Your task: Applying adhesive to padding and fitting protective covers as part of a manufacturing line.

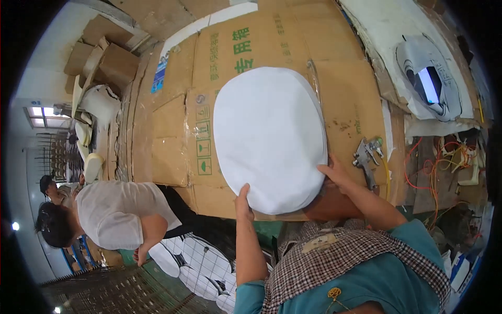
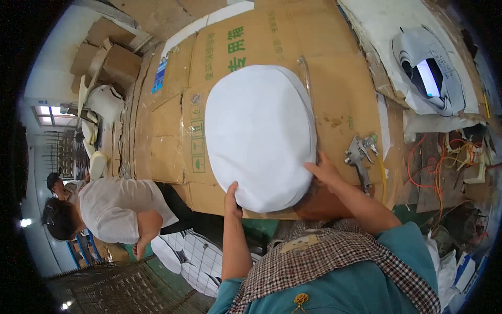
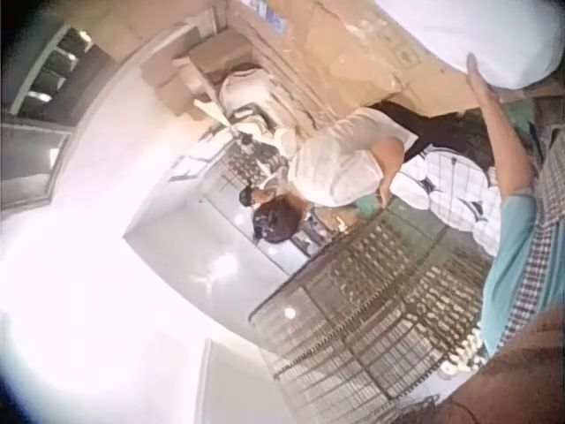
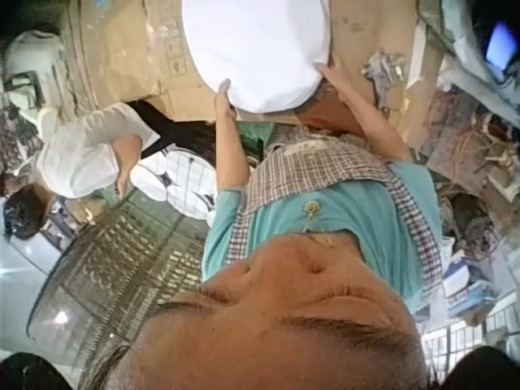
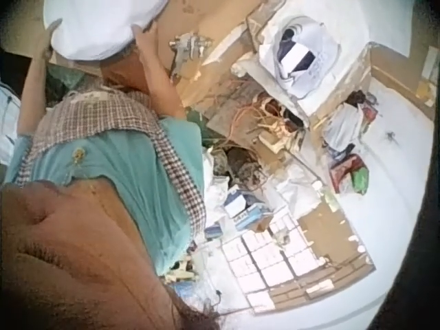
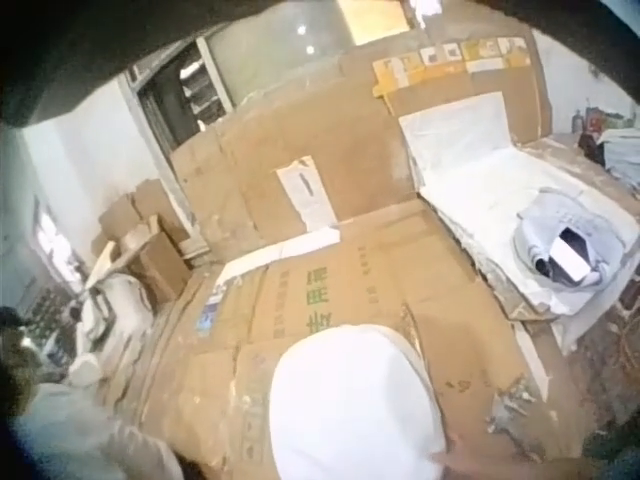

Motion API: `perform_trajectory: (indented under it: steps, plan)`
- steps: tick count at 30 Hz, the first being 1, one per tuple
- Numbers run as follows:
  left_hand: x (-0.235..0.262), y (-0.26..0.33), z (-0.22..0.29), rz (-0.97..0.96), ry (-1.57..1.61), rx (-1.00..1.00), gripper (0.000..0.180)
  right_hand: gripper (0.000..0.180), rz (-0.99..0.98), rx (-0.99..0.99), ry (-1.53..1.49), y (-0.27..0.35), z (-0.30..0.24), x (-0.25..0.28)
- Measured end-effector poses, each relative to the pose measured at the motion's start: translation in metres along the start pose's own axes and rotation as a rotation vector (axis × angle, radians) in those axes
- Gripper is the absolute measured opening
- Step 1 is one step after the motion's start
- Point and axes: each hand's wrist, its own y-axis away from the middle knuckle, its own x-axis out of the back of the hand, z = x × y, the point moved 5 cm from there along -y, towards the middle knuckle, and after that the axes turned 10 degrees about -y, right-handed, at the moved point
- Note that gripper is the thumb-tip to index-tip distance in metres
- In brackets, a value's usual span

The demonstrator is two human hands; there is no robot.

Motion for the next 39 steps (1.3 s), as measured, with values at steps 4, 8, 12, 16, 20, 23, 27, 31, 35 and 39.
perform_trajectory:
  steps: [4, 8, 12, 16, 20, 23, 27, 31, 35, 39]
  plan:
    - [-0.004, 0.001, 0.001, 0.011, -0.017, -0.035, 0.057, 0.077, 0.007, 0.115, 0.084, -0.034, -0.005, 0.019]
    - [-0.014, -0.002, -0.003, -0.018, 0.029, -0.011, 0.061, 0.072, -0.043, 0.464, -0.024, -0.058, -0.018, 0.037]
    - [-0.011, 0.013, 0.01, 0.037, -0.134, -0.134, 0.065, 0.063, 0.295, 0.562, 0.704, 0.0, -0.052, 0.066]
    - [0.001, 0.014, 0.025, 0.311, -0.46, -0.567, 0.069, 0.065, 0.382, 1.138, 1.279, 0.055, -0.044, 0.102]
    - [-0.049, 0.072, 0.056, 0.724, -1.122, -0.947, 0.07, 0.068, 0.367, 1.027, 1.409, 0.076, -0.021, 0.093]
    - [-0.106, 0.086, 0.035, 0.392, -1.511, -1.121, 0.069, 0.068, 0.501, 0.94, 1.063, 0.072, -0.011, 0.12]
    - [-0.118, 0.09, 0.007, 0.386, -1.522, -1.042, 0.067, 0.065, 0.506, 0.875, 0.928, 0.076, -0.016, 0.136]
    - [-0.125, 0.087, 0.003, 0.437, -1.475, -1.03, 0.068, 0.062, 0.307, 0.954, 0.448, 0.145, -0.044, 0.143]
    - [-0.121, 0.09, 0.006, 0.427, -1.429, -0.996, 0.067, 0.058, -0.102, 0.657, 0.213, 0.259, -0.05, 0.074]
    - [-0.108, 0.099, 0.007, 0.325, -1.371, -1.034, 0.069, 0.057, -0.288, 0.628, 0.147, 0.312, -0.037, 0.017]
